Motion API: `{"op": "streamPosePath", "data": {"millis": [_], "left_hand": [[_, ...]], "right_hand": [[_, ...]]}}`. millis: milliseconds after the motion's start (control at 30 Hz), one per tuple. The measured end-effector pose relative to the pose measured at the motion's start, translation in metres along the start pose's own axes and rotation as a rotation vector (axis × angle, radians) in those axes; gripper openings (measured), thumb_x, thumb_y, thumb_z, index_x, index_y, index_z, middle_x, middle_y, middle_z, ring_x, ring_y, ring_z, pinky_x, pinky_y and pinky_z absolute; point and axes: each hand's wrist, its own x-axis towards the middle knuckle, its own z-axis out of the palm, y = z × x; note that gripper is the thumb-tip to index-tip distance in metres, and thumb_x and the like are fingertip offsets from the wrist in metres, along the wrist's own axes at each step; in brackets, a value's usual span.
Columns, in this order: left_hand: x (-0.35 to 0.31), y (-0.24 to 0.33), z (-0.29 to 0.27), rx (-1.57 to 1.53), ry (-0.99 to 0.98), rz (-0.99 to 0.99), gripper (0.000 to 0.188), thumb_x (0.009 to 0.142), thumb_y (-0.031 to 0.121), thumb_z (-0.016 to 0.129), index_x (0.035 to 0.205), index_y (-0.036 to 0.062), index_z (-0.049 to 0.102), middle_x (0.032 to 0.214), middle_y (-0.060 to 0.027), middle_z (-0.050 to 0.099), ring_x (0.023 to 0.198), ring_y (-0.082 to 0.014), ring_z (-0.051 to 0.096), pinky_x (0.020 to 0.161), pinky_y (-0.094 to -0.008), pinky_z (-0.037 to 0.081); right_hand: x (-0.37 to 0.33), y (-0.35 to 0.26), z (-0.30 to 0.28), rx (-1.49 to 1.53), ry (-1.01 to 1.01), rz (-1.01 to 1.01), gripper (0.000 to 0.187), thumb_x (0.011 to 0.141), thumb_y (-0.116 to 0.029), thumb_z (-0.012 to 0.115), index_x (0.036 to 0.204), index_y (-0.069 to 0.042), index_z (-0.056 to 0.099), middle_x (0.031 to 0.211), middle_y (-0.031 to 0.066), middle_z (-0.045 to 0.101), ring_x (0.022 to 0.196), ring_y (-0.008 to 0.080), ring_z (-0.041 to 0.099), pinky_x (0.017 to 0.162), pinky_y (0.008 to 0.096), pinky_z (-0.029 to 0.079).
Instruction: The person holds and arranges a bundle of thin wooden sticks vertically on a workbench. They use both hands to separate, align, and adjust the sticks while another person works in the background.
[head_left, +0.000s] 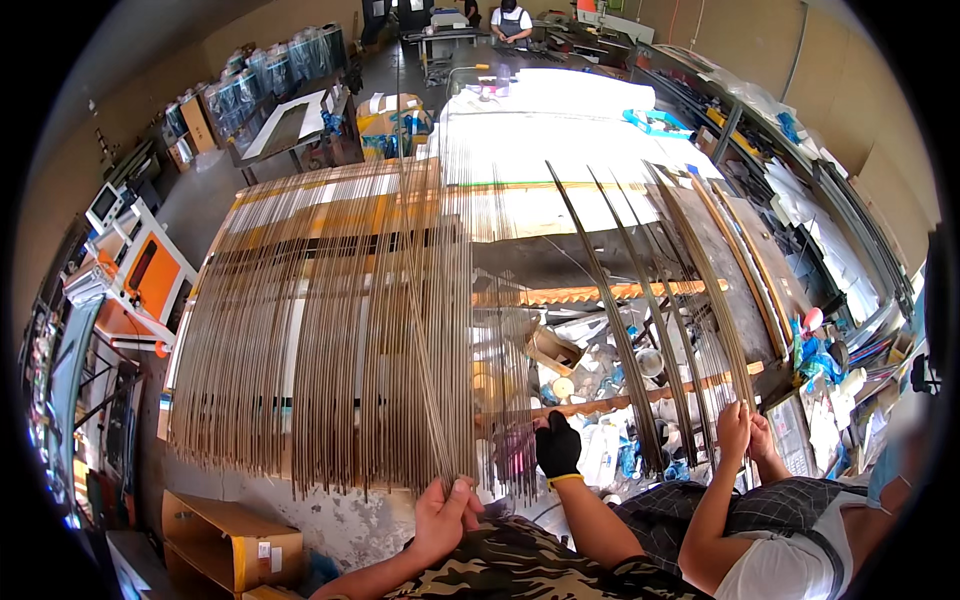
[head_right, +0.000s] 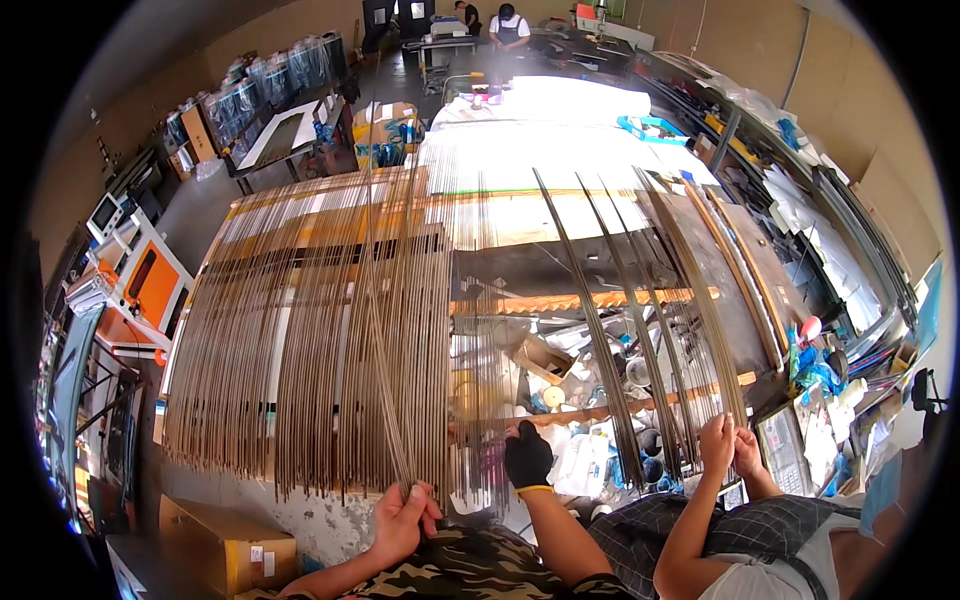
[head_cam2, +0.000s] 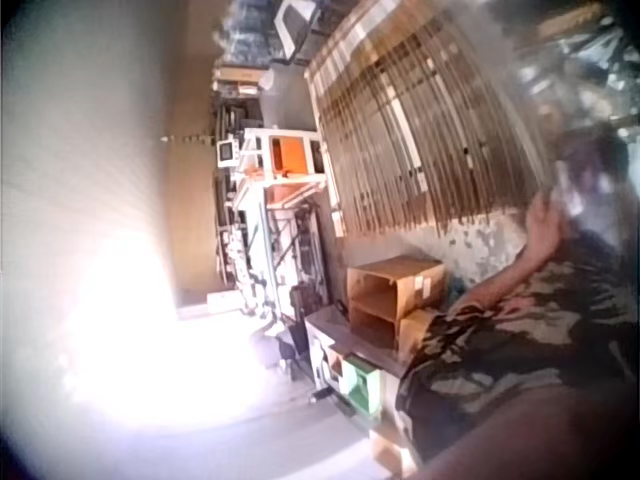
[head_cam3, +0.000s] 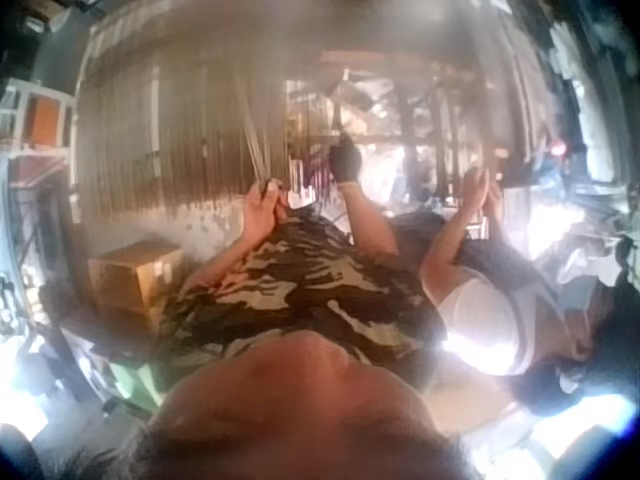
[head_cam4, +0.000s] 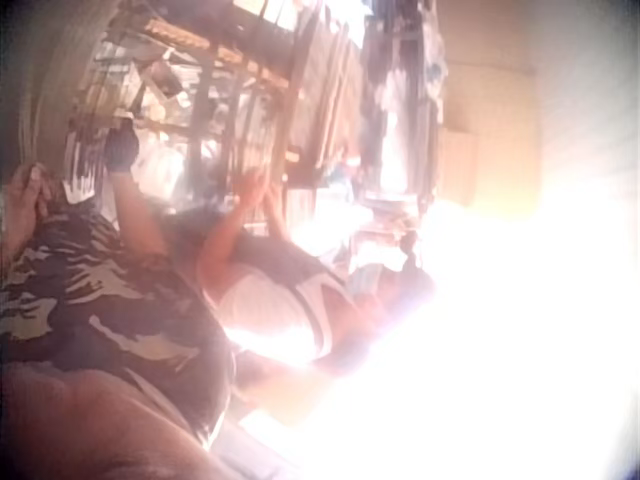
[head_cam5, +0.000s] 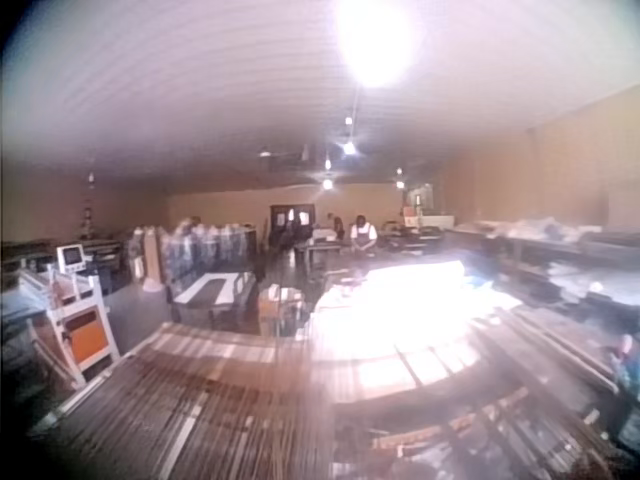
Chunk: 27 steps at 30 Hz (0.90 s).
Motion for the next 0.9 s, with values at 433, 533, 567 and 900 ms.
{"op": "streamPosePath", "data": {"millis": [433, 533, 567, 900], "left_hand": [[0.002, 0.002, -0.002, 0.003, -0.029, 0.001, 0.029, 0.101, 0.026, 0.046, 0.107, -0.0018, 0.050, 0.073, -0.0085, 0.062, 0.050, -0.0105, 0.052, 0.049, -0.0234, 0.044], [0.001, 0.002, -0.002, -0.004, -0.037, -0.002, 0.029, 0.101, 0.026, 0.046, 0.107, -0.0018, 0.050, 0.073, -0.0082, 0.062, 0.050, -0.0105, 0.052, 0.049, -0.0234, 0.044], [0.001, 0.002, -0.003, -0.006, -0.038, -0.003, 0.029, 0.101, 0.027, 0.046, 0.107, -0.0018, 0.051, 0.073, -0.0081, 0.062, 0.050, -0.0104, 0.052, 0.049, -0.0234, 0.044], [-0.002, 0.005, -0.008, 0.002, -0.039, -0.013, 0.030, 0.101, 0.028, 0.047, 0.106, -0.0018, 0.052, 0.074, -0.0061, 0.062, 0.054, -0.0080, 0.053, 0.051, -0.0212, 0.042]], "right_hand": [[-0.011, 0.003, 0.001, -0.072, 0.020, -0.017, 0.026, 0.086, -0.034, 0.057, 0.095, -0.009, 0.061, 0.078, 0.0198, 0.065, 0.075, 0.0414, 0.063, 0.063, 0.0496, 0.049], [0.003, 0.001, 0.007, -0.068, 0.048, -0.009, 0.028, 0.087, -0.038, 0.057, 0.093, -0.010, 0.061, 0.077, 0.0193, 0.064, 0.075, 0.0411, 0.063, 0.062, 0.0483, 0.049], [0.003, -0.001, 0.006, -0.095, -0.012, 0.019, 0.026, 0.087, -0.035, 0.056, 0.094, -0.010, 0.061, 0.078, 0.0189, 0.065, 0.076, 0.0405, 0.063, 0.064, 0.0483, 0.049], [-0.040, 0.006, -0.008, -0.150, -0.189, 0.119, 0.020, 0.083, -0.028, 0.053, 0.091, -0.010, 0.058, 0.088, 0.0181, 0.063, 0.087, 0.0394, 0.060, 0.076, 0.0478, 0.047]]}}
